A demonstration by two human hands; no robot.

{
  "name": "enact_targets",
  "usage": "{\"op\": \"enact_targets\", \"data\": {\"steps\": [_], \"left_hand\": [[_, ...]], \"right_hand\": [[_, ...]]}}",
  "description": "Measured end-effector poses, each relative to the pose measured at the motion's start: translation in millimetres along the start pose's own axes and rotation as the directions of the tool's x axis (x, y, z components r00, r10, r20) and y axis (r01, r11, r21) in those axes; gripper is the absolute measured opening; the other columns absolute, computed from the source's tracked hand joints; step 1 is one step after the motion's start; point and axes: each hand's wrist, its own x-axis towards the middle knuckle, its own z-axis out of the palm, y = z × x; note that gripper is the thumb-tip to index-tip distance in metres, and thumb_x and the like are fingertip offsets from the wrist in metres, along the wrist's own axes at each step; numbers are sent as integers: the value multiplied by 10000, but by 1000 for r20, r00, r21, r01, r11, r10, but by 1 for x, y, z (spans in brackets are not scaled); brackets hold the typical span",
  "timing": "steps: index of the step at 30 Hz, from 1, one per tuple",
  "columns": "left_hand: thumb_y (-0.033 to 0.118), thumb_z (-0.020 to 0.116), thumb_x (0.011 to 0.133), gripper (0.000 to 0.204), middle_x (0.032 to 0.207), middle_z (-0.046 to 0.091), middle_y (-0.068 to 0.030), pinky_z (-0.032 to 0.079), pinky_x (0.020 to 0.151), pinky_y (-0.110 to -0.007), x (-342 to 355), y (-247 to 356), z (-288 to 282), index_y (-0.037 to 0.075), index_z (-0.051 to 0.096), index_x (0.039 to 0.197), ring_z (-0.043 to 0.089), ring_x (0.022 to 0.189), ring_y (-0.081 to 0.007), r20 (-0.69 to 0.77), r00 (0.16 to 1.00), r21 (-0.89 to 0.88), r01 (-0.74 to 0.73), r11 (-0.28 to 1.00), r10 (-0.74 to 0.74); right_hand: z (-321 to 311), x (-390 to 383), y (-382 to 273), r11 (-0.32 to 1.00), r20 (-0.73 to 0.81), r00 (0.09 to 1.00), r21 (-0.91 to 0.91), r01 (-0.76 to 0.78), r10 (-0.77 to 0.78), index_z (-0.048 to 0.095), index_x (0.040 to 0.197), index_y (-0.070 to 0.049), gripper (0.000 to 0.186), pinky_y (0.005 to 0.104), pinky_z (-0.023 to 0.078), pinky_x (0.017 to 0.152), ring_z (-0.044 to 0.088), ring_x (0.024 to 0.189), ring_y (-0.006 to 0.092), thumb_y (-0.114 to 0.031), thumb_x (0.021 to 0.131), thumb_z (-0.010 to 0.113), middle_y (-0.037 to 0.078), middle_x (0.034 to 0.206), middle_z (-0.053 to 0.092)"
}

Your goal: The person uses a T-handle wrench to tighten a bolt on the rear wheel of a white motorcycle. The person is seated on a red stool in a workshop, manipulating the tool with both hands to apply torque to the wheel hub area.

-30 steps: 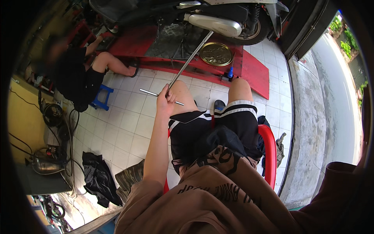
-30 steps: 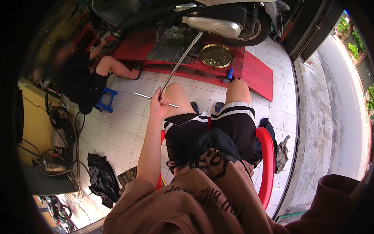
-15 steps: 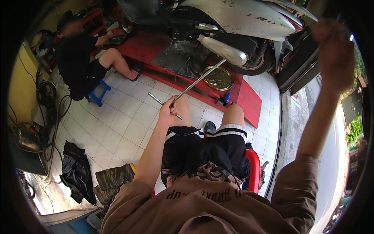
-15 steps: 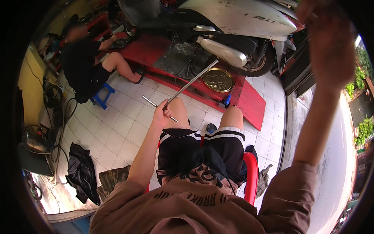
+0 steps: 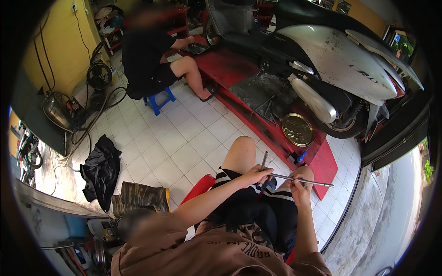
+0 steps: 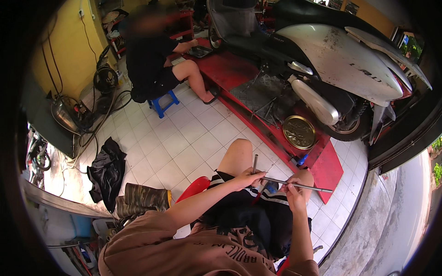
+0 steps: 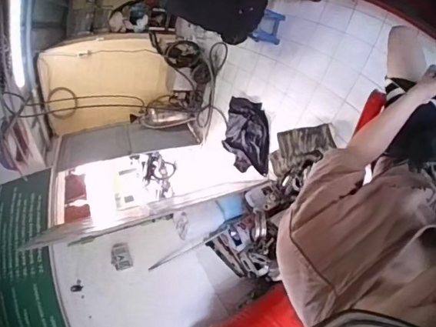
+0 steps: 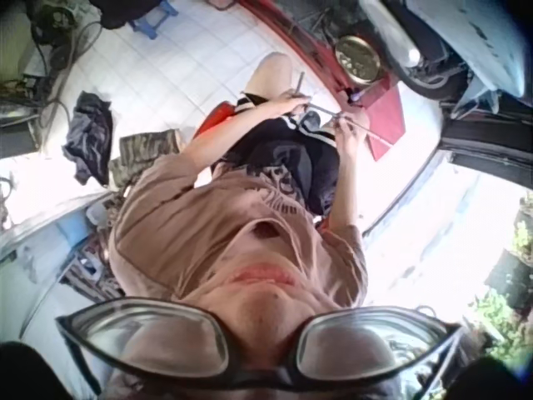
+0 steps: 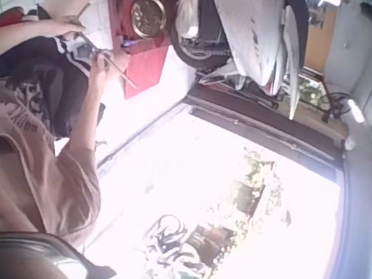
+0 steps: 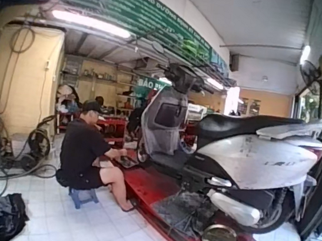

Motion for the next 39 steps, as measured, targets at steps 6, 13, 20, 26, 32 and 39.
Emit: {"op": "enact_targets", "data": {"steps": [6,13,20,26,32,39], "left_hand": [[270,495,1022,274,774,574,28,428,710,-241,12,-27,7,48,628,1112,535,765,-77,49,997,223,-62,973,52],[132,559,964,283,924,700,-170,507,792,-362,6,-41,14,-4,600,1209,677,852,-277,146,976,671,-218,709,162],[123,636,886,388,936,678,-228,507,803,-406,-11,8,18,14,603,1257,659,877,-362,249,945,770,-326,549,211],[123,657,856,353,1024,682,-164,482,895,-416,-3,-7,2,39,644,1199,600,1043,-351,117,879,830,-342,441,463],[245,596,965,340,844,670,-87,502,666,-296,15,-22,-17,28,613,1227,633,729,-158,-1,988,633,-118,765,154],[269,578,991,583,745,475,21,370,535,-240,4,5,13,94,327,1488,418,618,-63,138,985,221,67,973,-99]], "right_hand": [[-39,10,6,999,-180,983,-6,43,-43,548,1098,-31,151,281,475,626,592,723,169,-81,957,565,82,875,610],[-60,14,10,983,-194,967,116,-146,166,574,1104,-8,183,267,470,642,601,755,145,-141,980,547,64,861,618],[-15,-5,27,912,-56,922,-137,-386,382,610,1053,0,199,255,523,580,635,645,162,-158,937,644,93,801,664],[-24,5,27,976,-67,974,47,-213,215,614,1012,-1,122,280,474,601,608,669,178,-101,942,610,113,794,648],[-22,8,21,962,-213,960,241,-129,182,593,1005,-9,161,290,444,626,589,721,179,-165,972,574,107,813,639],[-30,2,20,979,-175,971,156,-134,161,574,986,-41,172,262,425,609,541,691,164,-212,969,585,69,780,571]]}}
